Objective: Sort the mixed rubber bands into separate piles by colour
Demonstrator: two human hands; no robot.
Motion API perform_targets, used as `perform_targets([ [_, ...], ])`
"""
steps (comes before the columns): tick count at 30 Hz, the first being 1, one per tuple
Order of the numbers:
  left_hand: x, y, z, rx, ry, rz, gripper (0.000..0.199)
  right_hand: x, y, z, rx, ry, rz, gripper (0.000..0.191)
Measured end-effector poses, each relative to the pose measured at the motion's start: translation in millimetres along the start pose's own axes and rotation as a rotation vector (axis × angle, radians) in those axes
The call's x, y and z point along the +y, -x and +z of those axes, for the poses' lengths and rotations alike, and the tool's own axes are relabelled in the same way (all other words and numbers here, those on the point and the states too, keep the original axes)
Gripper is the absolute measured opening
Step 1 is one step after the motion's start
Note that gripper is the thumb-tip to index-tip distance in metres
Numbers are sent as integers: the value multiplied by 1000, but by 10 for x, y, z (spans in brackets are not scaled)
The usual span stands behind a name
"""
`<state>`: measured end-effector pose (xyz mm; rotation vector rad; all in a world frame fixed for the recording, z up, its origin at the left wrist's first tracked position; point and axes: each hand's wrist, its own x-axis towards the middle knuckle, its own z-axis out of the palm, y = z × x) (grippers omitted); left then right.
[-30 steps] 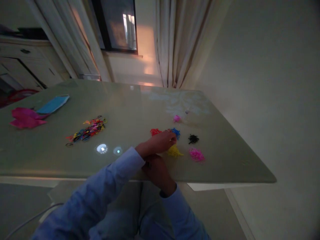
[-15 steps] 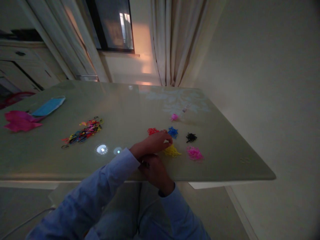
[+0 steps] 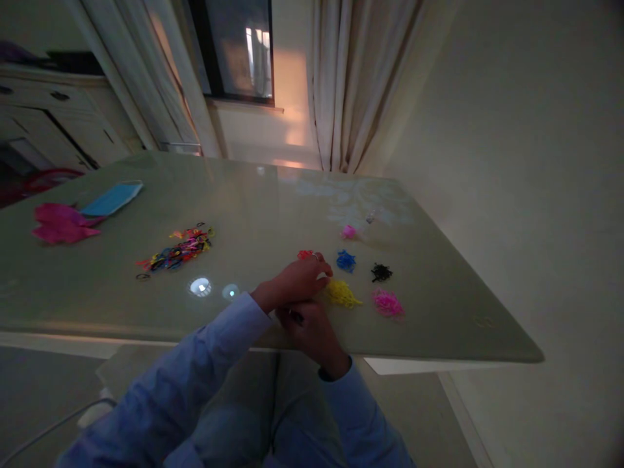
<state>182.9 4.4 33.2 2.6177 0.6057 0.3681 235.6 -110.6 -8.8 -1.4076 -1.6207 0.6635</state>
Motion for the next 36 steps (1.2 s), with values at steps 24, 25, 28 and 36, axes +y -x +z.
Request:
perform_targets([
  [24,-808,2070,-324,636,178,-296,17,-226,-276,-16,-76,99,129,23],
  [25,-801,2084,-309,652,187,-295,16,-288,-358,22,-93,98,123,24],
  [28,-772,2083,-259,692,162,-314,15,-466,-685,193,-177,100,45,27],
  [36,-752,2074,-199,810,9,-346,15,-677,-1790,934,-288,445,-197,26],
])
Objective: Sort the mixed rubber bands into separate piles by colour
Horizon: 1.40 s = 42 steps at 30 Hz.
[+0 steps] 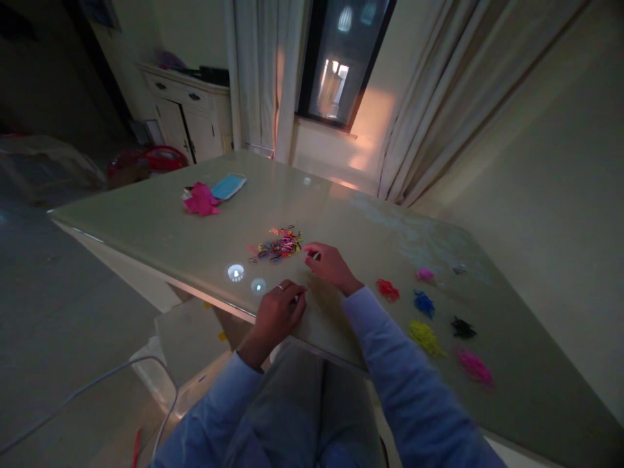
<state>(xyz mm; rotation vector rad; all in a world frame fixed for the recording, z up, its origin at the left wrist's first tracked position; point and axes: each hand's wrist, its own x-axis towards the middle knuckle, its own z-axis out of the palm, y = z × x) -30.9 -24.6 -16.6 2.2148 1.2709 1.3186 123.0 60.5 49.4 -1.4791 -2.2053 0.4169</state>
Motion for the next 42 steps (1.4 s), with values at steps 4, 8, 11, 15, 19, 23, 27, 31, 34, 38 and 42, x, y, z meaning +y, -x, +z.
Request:
perform_targets([
  [4,20,0,8,18,-49,-37,16,-28,-398,187,-39,93,-32,26],
  [8,33,1,26,23,-75,-54,17,-2,-574,279,-91,172,-50,21],
  [11,23,7,43,28,-108,-48,17,36,-613,287,-105,219,-48,19],
  [15,11,13,52,15,-122,-62,17,73,-603,282,-101,252,-54,22],
  [19,14,16,54,14,-127,-72,18,76,-571,307,-76,253,-64,21],
  [23,16,19,58,24,-139,-64,17,71,-545,329,-57,237,-77,21],
  [27,16,20,58,29,-136,-61,17,98,-535,328,-40,231,-66,19],
  [31,17,19,60,36,-138,-63,17,138,-526,327,-32,226,-51,16],
  [34,19,21,62,28,-157,-66,17,153,-513,338,-19,221,-38,17],
  [38,18,24,63,29,-169,-66,17,159,-496,360,-5,213,-31,16],
  [42,10,24,63,39,-172,-61,17,151,-497,383,-22,203,-49,15],
])
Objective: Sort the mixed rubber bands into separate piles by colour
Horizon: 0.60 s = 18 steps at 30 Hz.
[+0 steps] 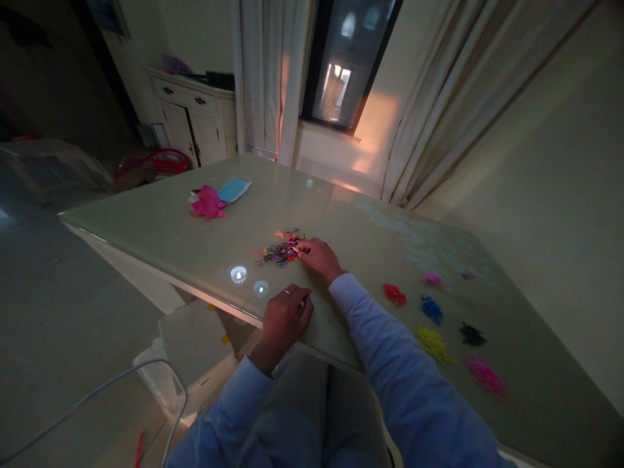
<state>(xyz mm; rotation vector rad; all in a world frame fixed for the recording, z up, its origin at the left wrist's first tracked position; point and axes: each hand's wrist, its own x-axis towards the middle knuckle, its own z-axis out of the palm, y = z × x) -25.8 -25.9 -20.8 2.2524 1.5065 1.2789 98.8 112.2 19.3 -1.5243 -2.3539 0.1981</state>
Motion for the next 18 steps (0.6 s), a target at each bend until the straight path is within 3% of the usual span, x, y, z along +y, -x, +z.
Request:
perform_targets([
  [18,23,-11,-12,-7,7,-7,18,-32,-17,3,73,-134,-27,14],
])
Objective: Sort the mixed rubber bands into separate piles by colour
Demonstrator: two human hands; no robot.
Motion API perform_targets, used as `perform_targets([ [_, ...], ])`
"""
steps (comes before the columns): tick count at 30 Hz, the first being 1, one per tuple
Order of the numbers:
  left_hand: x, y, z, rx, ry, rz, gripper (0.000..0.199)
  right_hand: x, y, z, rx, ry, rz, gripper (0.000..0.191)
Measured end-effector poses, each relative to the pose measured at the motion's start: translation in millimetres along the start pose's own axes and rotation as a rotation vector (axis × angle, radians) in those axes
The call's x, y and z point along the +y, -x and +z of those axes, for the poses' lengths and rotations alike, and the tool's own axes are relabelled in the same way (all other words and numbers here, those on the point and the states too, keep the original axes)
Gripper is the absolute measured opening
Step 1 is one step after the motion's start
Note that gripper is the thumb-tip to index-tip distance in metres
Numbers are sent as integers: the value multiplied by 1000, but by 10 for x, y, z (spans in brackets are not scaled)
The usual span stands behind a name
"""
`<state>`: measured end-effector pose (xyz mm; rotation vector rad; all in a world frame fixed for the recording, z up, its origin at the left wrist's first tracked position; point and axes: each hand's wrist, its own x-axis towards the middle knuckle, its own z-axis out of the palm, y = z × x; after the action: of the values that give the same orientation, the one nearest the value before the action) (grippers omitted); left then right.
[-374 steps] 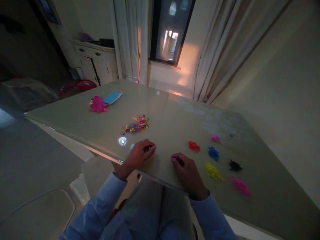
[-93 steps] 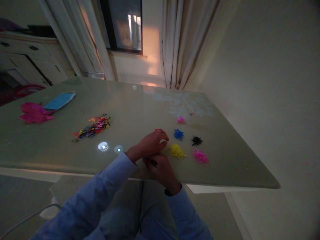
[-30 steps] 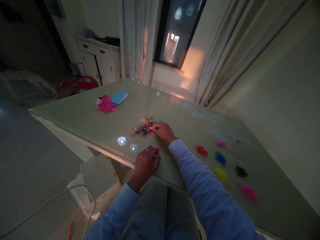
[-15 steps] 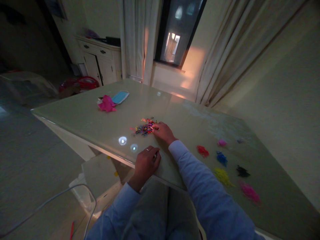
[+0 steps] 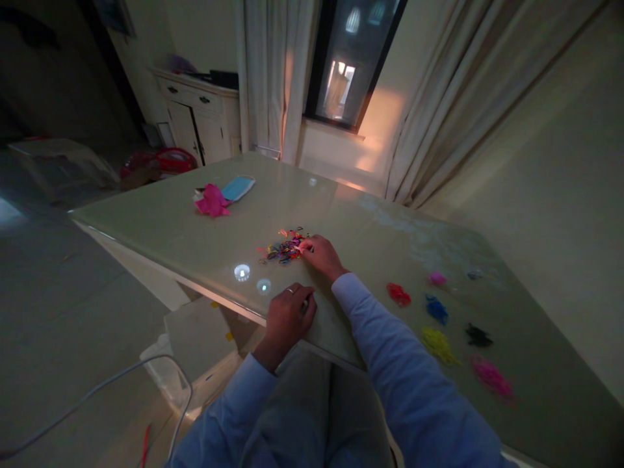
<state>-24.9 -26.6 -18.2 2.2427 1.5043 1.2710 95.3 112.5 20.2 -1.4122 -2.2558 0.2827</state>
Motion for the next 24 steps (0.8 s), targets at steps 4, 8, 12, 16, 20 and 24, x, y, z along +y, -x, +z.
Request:
perform_targets([
  [4,0,-2,-6,0,9,1,17,24,-1,12,38,-46,-4,14],
  [8,-6,-3,-5,17,10,17,16,59,-3,42,68,-96,1,13],
  [12,-8,0,0,19,1,20,17,78,-5,84,97,-165,23,14],
  [16,-5,0,7,36,-13,15,16,66,-14,90,123,-263,66,14],
  [20,2,-3,1,55,-18,30,15,24,-3,29,145,-396,131,13],
  [24,3,-1,-8,63,-1,33,15,-79,130,-87,128,-554,212,23],
])
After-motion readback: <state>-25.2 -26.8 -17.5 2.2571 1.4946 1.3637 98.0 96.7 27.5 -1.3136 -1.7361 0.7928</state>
